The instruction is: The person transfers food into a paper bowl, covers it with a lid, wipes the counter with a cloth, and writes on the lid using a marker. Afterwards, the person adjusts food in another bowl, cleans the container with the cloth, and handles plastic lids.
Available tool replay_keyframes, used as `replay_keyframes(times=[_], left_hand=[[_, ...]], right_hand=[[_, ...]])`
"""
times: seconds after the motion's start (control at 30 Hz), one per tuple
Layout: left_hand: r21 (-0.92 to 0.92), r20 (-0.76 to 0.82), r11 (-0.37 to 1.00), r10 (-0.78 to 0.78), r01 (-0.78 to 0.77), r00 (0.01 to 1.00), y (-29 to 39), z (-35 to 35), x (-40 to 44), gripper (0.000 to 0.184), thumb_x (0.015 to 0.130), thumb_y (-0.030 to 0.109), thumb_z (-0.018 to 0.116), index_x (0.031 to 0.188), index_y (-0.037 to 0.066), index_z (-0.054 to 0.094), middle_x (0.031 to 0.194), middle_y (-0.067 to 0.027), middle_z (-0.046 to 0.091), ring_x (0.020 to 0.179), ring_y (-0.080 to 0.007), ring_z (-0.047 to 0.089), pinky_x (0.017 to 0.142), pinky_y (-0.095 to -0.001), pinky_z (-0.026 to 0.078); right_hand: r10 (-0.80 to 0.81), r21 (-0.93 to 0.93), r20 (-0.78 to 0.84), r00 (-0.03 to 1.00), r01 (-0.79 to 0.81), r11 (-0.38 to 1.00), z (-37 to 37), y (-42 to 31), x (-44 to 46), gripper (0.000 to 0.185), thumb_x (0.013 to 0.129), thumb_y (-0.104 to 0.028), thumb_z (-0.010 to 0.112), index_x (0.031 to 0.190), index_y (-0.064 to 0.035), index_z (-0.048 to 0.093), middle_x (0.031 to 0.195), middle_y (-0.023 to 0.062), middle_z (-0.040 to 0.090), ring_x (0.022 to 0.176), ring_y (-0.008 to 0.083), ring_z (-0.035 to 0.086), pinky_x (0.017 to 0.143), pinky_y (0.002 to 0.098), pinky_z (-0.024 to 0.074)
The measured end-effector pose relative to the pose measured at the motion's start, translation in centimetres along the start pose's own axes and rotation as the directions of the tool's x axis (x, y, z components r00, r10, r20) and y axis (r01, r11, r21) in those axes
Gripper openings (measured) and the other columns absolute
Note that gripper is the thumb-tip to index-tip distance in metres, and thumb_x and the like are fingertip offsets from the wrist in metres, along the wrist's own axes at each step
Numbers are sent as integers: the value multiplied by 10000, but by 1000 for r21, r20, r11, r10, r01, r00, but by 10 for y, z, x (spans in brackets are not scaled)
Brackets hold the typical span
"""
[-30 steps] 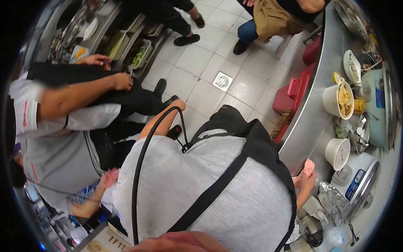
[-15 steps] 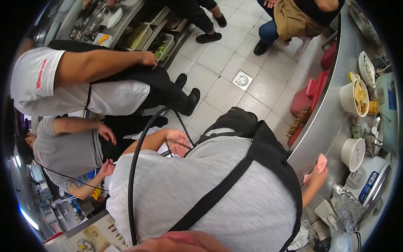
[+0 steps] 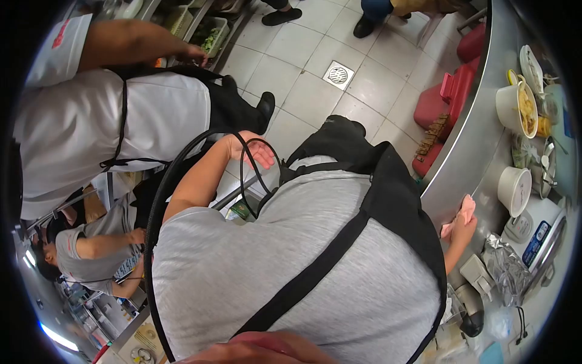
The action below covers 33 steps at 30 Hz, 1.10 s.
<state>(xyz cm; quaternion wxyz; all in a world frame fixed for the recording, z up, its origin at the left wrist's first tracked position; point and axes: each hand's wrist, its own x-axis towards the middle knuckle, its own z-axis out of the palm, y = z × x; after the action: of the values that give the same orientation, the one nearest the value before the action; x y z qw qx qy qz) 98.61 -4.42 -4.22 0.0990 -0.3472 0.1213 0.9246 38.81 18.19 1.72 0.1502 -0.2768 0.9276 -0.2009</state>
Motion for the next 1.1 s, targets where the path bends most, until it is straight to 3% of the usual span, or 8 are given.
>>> replay_keyframes(times=[0.1, 0.17, 0.37, 0.4, 0.43, 0.57, 0.7, 1.1], left_hand=[[-11, 87, 997, 81, -80, 993, -3, 13, 5, 338, 798, 174, 513, 1098, 31, 457, 1017, -187, 544, 867, -270, 587, 606, -344, 526], [167, 61, 986, -7, -3, 998, -2, 15, 13, 327, 814, 184, 502, 1102, 38, 446, 987, -153, 552, 860, -253, 588, 624, -341, 518], [593, -292, 736, -182, 327, 939, 22, 42, 32, 351, 817, 260, 508, 1025, -18, 456, 866, -224, 584, 754, -260, 600, 593, -357, 499], [675, -152, 685, -232, 272, 961, 26, 39, 30, 188, 745, 172, 558, 874, 35, 557, 796, -111, 610, 706, -190, 596, 581, -329, 504], [700, -136, 657, -263, 280, 955, 25, 39, 32, 192, 744, 174, 559, 876, 35, 557, 801, -112, 609, 711, -191, 595, 585, -330, 503], [769, -165, 523, -393, 368, 904, 19, 35, 46, 208, 740, 181, 564, 886, 33, 556, 819, -114, 604, 729, -196, 590, 598, -332, 500], [782, -271, 393, -486, 485, 831, 21, 24, 45, 224, 736, 188, 569, 896, 32, 556, 836, -117, 600, 748, -201, 585, 612, -334, 497], [783, -408, 236, -506, 576, 760, 25, 1, 43, 273, 724, 210, 584, 927, 28, 553, 890, -125, 585, 803, -217, 570, 653, -340, 487]], right_hand=[[-30, -14, -34, 999, 29, 999, 3, 12, 4, 435, 680, -290, 545, 955, 42, 482, 886, 182, 548, 820, 272, 530, 750, 347, 402], [-23, -20, -31, 999, 23, 1000, 2, 6, 2, 428, 680, -281, 549, 951, 43, 485, 886, 180, 549, 820, 278, 531, 747, 348, 404], [26, -4, -60, 998, -26, 1000, 5, -13, -7, 434, 675, -268, 557, 973, 43, 497, 911, 189, 555, 843, 303, 538, 747, 357, 410], [28, -36, -93, 995, -31, 999, 4, -13, -7, 437, 676, -268, 557, 981, 40, 500, 918, 190, 557, 849, 308, 538, 747, 360, 411], [92, -20, -94, 991, -94, 995, 3, -22, -10, 445, 684, -281, 551, 993, 34, 503, 930, 190, 557, 858, 310, 539, 746, 363, 412], [199, -49, -122, 972, -206, 977, 2, -40, -20, 402, 715, -330, 517, 969, -18, 523, 958, 193, 547, 899, 356, 515, 757, 397, 411], [161, -129, -204, 966, -190, 973, 3, -43, -29, 366, 727, -258, 508, 1039, -67, 489, 1057, 150, 493, 965, 313, 485, 808, 383, 398], [109, -93, -300, 948, -143, 985, 14, -33, -33, 326, 707, -206, 507, 1006, -76, 504, 1011, 134, 501, 941, 300, 479, 799, 379, 395]])
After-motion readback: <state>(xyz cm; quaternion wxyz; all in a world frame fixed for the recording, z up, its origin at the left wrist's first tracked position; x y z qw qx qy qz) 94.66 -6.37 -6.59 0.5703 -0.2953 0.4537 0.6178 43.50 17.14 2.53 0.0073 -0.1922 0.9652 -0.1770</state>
